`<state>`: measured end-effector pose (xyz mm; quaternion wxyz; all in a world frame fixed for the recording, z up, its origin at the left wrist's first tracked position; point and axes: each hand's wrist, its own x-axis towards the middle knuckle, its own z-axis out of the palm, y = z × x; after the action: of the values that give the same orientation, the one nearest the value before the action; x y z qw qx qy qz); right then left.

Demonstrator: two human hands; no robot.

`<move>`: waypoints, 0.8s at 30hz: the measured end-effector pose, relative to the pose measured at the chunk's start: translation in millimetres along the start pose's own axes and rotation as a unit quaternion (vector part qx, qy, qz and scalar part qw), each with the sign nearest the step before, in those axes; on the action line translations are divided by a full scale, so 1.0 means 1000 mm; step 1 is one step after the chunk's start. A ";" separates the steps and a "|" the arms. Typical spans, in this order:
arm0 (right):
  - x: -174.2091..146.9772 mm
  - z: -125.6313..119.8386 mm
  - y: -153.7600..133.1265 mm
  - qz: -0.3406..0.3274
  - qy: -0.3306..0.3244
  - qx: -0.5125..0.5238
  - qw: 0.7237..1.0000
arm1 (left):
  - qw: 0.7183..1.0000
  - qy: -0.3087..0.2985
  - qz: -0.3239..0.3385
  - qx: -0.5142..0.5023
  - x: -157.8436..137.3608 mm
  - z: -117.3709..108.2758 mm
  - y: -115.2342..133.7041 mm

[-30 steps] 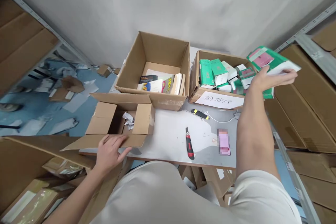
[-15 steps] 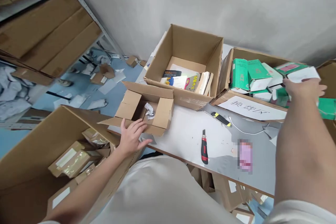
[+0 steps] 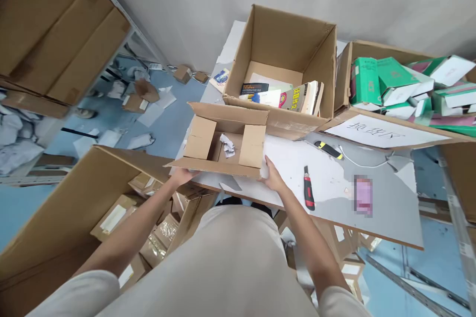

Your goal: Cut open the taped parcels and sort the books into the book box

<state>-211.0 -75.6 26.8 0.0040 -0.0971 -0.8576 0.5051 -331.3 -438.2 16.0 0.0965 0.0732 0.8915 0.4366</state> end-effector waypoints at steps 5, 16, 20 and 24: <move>-0.002 0.031 0.008 0.021 0.026 0.100 0.994 | 0.999 -0.001 0.015 -0.034 0.002 0.008 0.010; -0.137 -0.028 0.008 0.201 0.173 -0.005 0.964 | 0.992 -0.109 0.057 -0.029 -0.057 0.040 0.078; -0.101 -0.050 0.019 0.210 0.171 0.014 0.963 | 0.994 -0.102 0.025 -0.014 -0.018 0.083 0.094; -0.106 -0.067 0.045 0.174 0.133 0.163 0.962 | 0.989 -0.123 0.015 -0.085 -0.022 0.087 0.083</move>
<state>-93.0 -14.9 30.2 0.0458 -0.3092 -0.7254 0.6133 -285.1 -325.9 32.2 0.2041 0.1315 0.8311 0.5002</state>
